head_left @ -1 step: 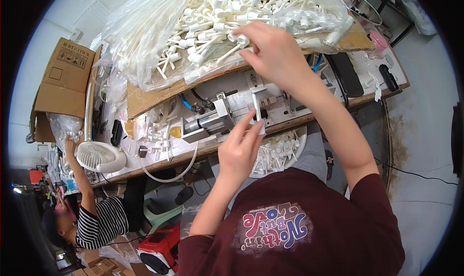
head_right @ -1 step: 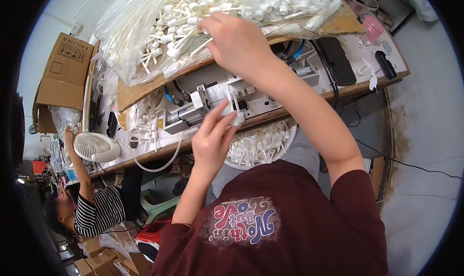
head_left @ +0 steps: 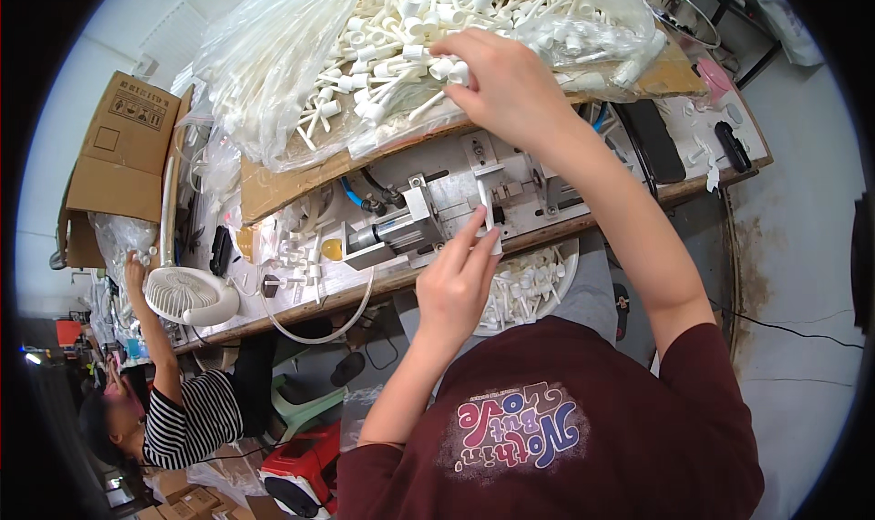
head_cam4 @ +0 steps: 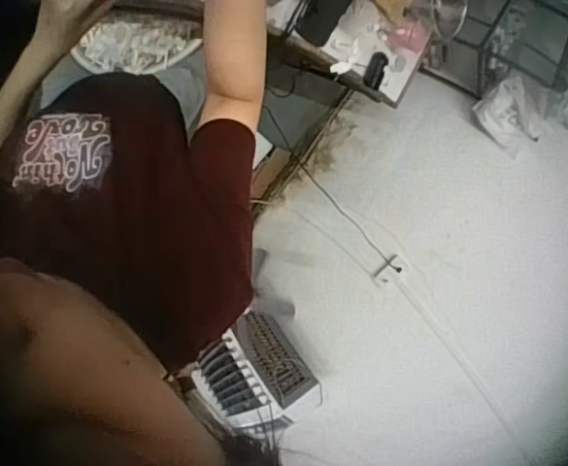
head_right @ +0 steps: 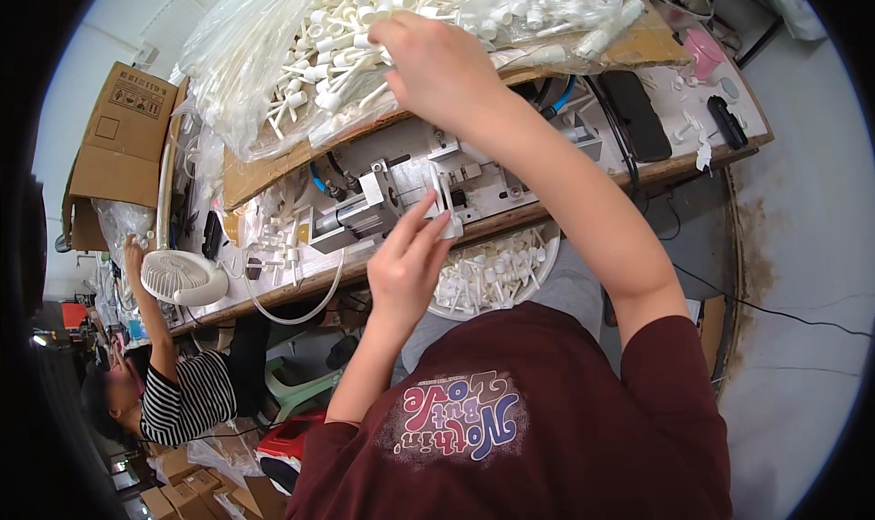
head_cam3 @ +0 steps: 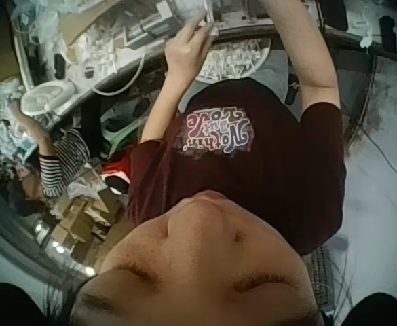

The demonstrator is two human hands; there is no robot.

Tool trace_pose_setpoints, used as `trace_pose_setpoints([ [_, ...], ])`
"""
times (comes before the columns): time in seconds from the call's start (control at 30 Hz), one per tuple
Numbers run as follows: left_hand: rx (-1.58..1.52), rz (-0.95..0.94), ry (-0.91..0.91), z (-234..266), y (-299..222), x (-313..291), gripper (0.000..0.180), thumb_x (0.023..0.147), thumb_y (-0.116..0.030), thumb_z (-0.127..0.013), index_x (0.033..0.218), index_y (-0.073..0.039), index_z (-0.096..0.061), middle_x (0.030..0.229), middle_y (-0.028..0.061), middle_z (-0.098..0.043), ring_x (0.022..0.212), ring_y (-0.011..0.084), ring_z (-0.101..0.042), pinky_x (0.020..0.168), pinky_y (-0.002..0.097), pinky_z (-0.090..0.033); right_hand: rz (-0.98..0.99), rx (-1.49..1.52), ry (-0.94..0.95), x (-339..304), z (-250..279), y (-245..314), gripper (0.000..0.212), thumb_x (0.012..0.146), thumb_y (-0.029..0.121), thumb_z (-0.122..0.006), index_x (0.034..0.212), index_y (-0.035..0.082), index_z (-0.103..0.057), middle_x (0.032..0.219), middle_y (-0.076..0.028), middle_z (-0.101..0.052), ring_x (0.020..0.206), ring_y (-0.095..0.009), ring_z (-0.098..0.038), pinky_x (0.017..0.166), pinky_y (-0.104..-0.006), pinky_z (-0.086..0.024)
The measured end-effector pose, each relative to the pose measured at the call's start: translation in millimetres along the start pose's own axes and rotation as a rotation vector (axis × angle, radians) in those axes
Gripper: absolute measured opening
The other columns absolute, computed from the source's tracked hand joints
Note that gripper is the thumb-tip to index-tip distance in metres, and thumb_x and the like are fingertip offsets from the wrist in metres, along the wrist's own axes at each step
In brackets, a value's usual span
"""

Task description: Assembling plastic pump sprayer components using a small pneumatic press machine on a workbench.

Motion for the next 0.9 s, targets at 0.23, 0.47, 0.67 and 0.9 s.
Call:
trace_pose_setpoints([
  [0.23,0.197,-0.060,0.053,-32,9,3,0.028,0.077,-0.007,-0.077,0.104,-0.003,-0.072,0.129,0.0111,-0.066,0.065,0.0235,-0.068,0.063,0.0332,-0.056,-0.121,-0.254,0.169,28,-35,-26,0.036,0.078,0.010,-0.068,0.114,0.007,-0.061,0.101,-0.010,-0.067,0.091,-0.031,-0.069,0.074,-0.0419,-0.056],
  [0.47,0.236,-0.067,0.092,-31,9,18,0.026,0.076,-0.012,-0.078,0.101,-0.006,-0.072,0.126,0.0106,-0.067,0.059,0.0230,-0.066,0.057,0.0323,-0.054,-0.205,0.100,0.020,3,-6,-45,0.022,0.079,0.013,-0.075,0.100,0.007,-0.073,0.100,-0.006,-0.067,0.081,-0.018,-0.068,0.070,-0.0311,-0.056],
  [0.67,0.216,-0.042,0.083,-33,13,16,0.027,0.076,-0.017,-0.079,0.101,-0.008,-0.073,0.124,0.0096,-0.068,0.057,0.0242,-0.065,0.058,0.0315,-0.054,-0.554,0.938,-0.102,-32,24,-53,0.027,0.086,0.012,-0.075,0.110,0.002,-0.072,0.094,-0.007,-0.072,0.079,-0.011,-0.069,0.071,-0.0247,-0.055],
  [0.9,-0.447,0.225,-0.071,2,11,44,0.039,0.082,-0.004,-0.078,0.119,-0.001,-0.067,0.108,0.0122,-0.070,0.083,0.0139,-0.071,0.067,0.0274,-0.058,-0.442,0.697,-0.238,-92,32,-29,0.030,0.083,0.003,-0.077,0.112,0.002,-0.071,0.100,-0.007,-0.073,0.084,-0.013,-0.070,0.075,-0.0249,-0.055],
])
Point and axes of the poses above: each hand's wrist, its own x-axis towards the middle knuckle, its own z-axis out of the back of the hand, y = z × x, the point moved 6 cm from there along x, towards the middle knuckle
